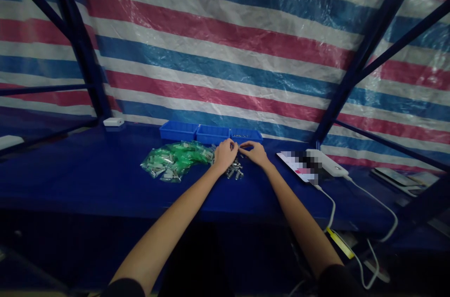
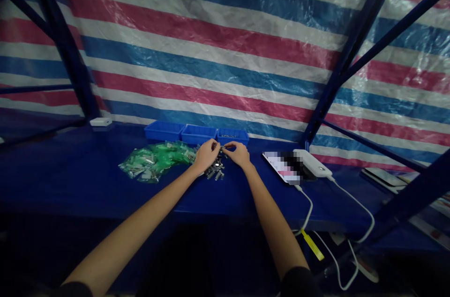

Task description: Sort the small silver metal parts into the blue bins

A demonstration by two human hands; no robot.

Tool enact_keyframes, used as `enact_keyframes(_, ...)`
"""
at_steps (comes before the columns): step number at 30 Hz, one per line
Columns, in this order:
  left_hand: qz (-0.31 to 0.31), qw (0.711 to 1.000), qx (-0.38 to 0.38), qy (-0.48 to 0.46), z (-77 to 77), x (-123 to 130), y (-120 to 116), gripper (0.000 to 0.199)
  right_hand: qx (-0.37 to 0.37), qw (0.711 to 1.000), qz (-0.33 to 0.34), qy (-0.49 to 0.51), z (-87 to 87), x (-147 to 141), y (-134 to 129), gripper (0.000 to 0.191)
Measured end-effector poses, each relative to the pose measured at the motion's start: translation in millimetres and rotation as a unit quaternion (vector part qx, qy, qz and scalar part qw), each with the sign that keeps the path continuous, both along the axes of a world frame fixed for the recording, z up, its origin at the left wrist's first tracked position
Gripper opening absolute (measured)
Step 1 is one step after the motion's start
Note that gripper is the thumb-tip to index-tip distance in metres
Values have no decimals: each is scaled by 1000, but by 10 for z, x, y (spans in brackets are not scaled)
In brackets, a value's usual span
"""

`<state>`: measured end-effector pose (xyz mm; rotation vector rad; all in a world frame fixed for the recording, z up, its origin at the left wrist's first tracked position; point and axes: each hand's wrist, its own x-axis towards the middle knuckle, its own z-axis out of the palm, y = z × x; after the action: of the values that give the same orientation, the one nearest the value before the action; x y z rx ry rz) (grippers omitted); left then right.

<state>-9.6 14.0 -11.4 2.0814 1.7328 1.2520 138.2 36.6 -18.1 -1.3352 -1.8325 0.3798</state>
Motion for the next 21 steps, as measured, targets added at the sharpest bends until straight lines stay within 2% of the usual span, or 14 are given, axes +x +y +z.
enact_keyframes(4,-51,998,8,-42,-28,6,52,28,32,991,60,111,30,-60,20,31)
enact_keyframes(6,-78,995,23,-63,-49,12,82,29,44,987,59,142,45,-79,17,33)
enact_keyframes(12,-123,983,44,-130,-80,33,118,24,82,985,19,149,86,-72,-10,32)
enact_keyframes(21,-149,969,-28,-196,-26,62,70,21,41,981,76,175,149,-71,-67,33)
